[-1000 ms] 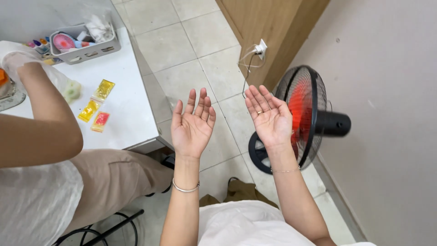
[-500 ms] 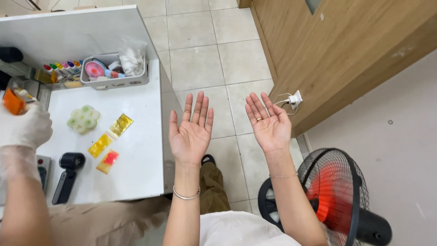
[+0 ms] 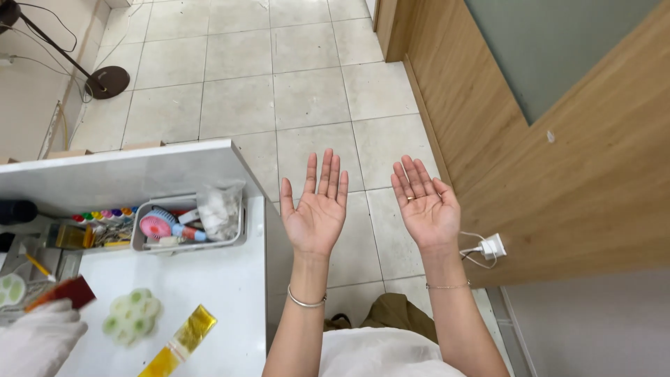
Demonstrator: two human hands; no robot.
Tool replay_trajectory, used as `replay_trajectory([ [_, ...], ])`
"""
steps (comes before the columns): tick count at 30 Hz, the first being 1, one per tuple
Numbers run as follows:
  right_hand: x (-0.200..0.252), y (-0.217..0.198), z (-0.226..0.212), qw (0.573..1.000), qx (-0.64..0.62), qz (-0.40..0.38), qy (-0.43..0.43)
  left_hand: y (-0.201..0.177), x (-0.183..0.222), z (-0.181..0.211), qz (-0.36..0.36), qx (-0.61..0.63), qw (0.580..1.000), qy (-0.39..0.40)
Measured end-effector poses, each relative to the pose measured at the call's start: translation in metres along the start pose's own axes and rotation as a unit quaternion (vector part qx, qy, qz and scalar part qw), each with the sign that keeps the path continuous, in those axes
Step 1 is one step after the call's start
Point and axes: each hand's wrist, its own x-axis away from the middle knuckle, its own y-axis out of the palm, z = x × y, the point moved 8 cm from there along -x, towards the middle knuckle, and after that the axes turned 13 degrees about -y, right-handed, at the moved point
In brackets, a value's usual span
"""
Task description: Organizing and inspecting decorative flower-shaped candles on a workbench and display shelf.
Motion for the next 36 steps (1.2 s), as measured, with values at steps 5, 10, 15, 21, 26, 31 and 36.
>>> replay_trajectory([
  [5, -0.107, 0.017, 0.011, 0.999, 0.032, 0.004, 0.020, -0.031, -0.099, 0.033, -0.007, 0.033, 0.999, 0.016],
  [10, -0.249, 0.033, 0.026, 0.997, 0.010, -0.010, 0.073, -0.045, -0.213, 0.065, -0.028, 0.030, 0.997, 0.065],
  [15, -0.356, 0.075, 0.030, 0.995, 0.017, -0.022, 0.093, -0.040, -0.318, 0.082, -0.054, 0.034, 0.994, 0.091],
  [21, -0.467, 0.096, 0.046, 0.994, 0.029, -0.015, 0.106, -0.059, -0.423, 0.114, -0.025, 0.047, 0.994, 0.096],
  [26, -0.558, 0.108, 0.081, 0.994, 0.021, -0.003, 0.110, -0.066, -0.507, 0.167, -0.003, 0.053, 0.993, 0.101],
  [31, -0.662, 0.134, 0.129, 0.995, -0.004, 0.002, 0.104, -0.066, -0.611, 0.243, -0.022, 0.058, 0.995, 0.079],
  [36, -0.771, 0.184, 0.180, 0.996, 0.008, -0.036, 0.081, -0.035, -0.716, 0.328, -0.064, 0.059, 0.995, 0.054],
])
